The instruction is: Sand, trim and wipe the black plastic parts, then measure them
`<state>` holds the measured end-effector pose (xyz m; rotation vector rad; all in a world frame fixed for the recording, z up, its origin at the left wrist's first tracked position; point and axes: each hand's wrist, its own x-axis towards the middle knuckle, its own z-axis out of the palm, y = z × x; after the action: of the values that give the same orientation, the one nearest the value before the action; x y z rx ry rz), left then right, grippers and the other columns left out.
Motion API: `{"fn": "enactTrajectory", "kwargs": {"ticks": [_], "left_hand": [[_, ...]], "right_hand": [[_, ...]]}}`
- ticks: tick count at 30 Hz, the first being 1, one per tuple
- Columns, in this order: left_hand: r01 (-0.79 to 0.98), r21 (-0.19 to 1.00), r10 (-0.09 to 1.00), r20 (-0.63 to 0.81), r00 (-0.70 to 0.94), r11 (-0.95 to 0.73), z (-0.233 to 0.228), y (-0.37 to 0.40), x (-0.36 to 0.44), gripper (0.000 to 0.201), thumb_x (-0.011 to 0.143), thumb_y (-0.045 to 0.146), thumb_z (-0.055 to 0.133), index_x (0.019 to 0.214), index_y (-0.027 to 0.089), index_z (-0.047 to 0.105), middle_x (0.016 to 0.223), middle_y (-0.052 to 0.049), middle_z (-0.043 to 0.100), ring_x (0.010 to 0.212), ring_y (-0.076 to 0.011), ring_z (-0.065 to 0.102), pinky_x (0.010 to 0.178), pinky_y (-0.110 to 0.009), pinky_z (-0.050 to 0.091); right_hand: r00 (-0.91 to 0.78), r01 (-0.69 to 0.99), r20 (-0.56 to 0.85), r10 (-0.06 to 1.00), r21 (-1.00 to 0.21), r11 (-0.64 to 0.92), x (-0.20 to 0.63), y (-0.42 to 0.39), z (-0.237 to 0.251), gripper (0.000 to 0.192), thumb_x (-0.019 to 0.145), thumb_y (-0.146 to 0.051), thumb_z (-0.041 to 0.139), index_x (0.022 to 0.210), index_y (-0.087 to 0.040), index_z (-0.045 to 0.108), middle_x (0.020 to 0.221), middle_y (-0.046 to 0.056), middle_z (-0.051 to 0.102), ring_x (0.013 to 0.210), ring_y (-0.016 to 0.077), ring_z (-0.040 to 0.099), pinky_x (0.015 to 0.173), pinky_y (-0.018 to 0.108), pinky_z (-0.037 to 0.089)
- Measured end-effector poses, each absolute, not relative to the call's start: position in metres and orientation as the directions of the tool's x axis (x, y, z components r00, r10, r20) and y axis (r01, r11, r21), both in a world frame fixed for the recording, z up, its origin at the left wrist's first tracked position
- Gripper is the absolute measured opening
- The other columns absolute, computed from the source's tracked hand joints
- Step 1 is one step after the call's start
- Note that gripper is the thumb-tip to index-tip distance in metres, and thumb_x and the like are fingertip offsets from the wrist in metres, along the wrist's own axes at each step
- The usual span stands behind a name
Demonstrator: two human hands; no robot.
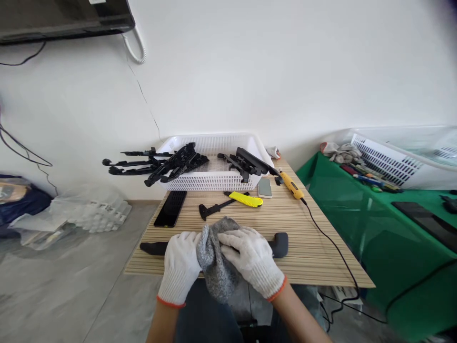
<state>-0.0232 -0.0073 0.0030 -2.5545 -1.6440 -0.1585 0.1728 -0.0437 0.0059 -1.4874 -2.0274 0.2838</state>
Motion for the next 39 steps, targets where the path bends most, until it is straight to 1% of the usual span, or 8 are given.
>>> {"fn": "enactTrajectory", "kwargs": {"ticks": [6,9,11,17,21,24,31,39], "left_hand": [[0.887,0.061,0.873,0.216,0.437,-0.458,-0.003,-0.009,-0.027,0.013,0.086,0.025,0.057,0.092,0.020,0.067,0.088,-0.007,0.072,0.084,-0.0249,0.064,0.073,-0.038,0.043],[0.849,0.119,0.831,0.313,0.460,-0.515,-0.008,-0.010,-0.033,0.038,0.081,0.031,0.065,0.117,0.021,0.065,0.112,-0.010,0.072,0.099,-0.0268,0.066,0.085,-0.038,0.047],[0.840,0.153,0.818,0.372,0.438,-0.520,-0.011,-0.010,-0.036,0.045,0.080,0.040,0.068,0.121,0.021,0.064,0.116,-0.011,0.071,0.104,-0.0285,0.066,0.088,-0.040,0.048],[0.843,0.259,0.852,0.380,0.360,-0.472,-0.009,-0.007,-0.040,0.029,0.091,0.047,0.057,0.100,0.021,0.067,0.097,-0.007,0.073,0.090,-0.0242,0.067,0.081,-0.037,0.048],[0.872,0.320,0.889,0.392,0.235,-0.371,-0.006,-0.006,-0.042,0.040,0.100,0.044,0.035,0.078,0.021,0.059,0.079,-0.005,0.067,0.079,-0.0210,0.061,0.073,-0.034,0.043],[0.875,0.317,0.892,0.389,0.233,-0.366,-0.006,-0.004,-0.043,0.042,0.101,0.043,0.031,0.067,0.023,0.048,0.069,-0.003,0.060,0.069,-0.0198,0.055,0.066,-0.033,0.039],[0.824,0.389,0.891,0.362,0.275,-0.413,-0.005,0.000,-0.045,0.040,0.099,0.045,0.033,0.066,0.024,0.043,0.070,-0.003,0.059,0.068,-0.0197,0.056,0.063,-0.032,0.041],[0.741,0.567,0.920,0.350,0.177,-0.359,0.001,-0.006,-0.048,0.045,0.101,0.047,0.025,0.069,0.024,0.047,0.070,-0.003,0.059,0.070,-0.0184,0.057,0.069,-0.030,0.047]], "right_hand": [[-0.168,0.876,0.415,0.894,-0.353,0.328,0.162,-0.043,-0.002,0.020,0.098,-0.030,0.052,0.097,-0.022,0.070,0.083,0.003,0.070,0.082,0.0215,0.064,0.086,0.038,0.043],[-0.176,0.889,0.424,0.888,-0.319,0.328,0.181,-0.042,-0.005,0.019,0.097,-0.028,0.053,0.091,-0.021,0.069,0.080,0.004,0.069,0.080,0.0205,0.063,0.082,0.036,0.042],[-0.175,0.888,0.419,0.891,-0.324,0.327,0.199,-0.043,-0.006,0.018,0.097,-0.026,0.053,0.090,-0.021,0.069,0.082,0.004,0.070,0.081,0.0202,0.064,0.082,0.036,0.042],[-0.259,0.808,0.377,0.889,-0.420,0.414,0.257,-0.048,-0.008,0.024,0.092,-0.028,0.058,0.113,-0.026,0.071,0.106,0.004,0.074,0.099,0.0200,0.068,0.092,0.037,0.051],[-0.306,0.763,0.271,0.912,-0.503,0.406,0.282,-0.046,-0.004,0.028,0.090,-0.028,0.061,0.115,-0.030,0.073,0.116,0.003,0.073,0.108,0.0211,0.068,0.095,0.038,0.055],[-0.288,0.758,0.211,0.934,-0.546,0.357,0.282,-0.042,-0.001,0.026,0.088,-0.029,0.064,0.111,-0.030,0.076,0.115,0.003,0.074,0.106,0.0219,0.069,0.093,0.036,0.056],[-0.239,0.784,0.102,0.966,-0.567,0.254,0.224,-0.035,0.009,0.026,0.087,-0.029,0.068,0.111,-0.032,0.076,0.110,0.000,0.074,0.097,0.0204,0.069,0.083,0.033,0.053],[-0.136,0.885,0.057,0.989,-0.441,0.147,0.153,-0.023,0.020,0.019,0.085,-0.038,0.066,0.098,-0.031,0.077,0.107,0.005,0.066,0.101,0.0257,0.060,0.078,0.035,0.049]]}}
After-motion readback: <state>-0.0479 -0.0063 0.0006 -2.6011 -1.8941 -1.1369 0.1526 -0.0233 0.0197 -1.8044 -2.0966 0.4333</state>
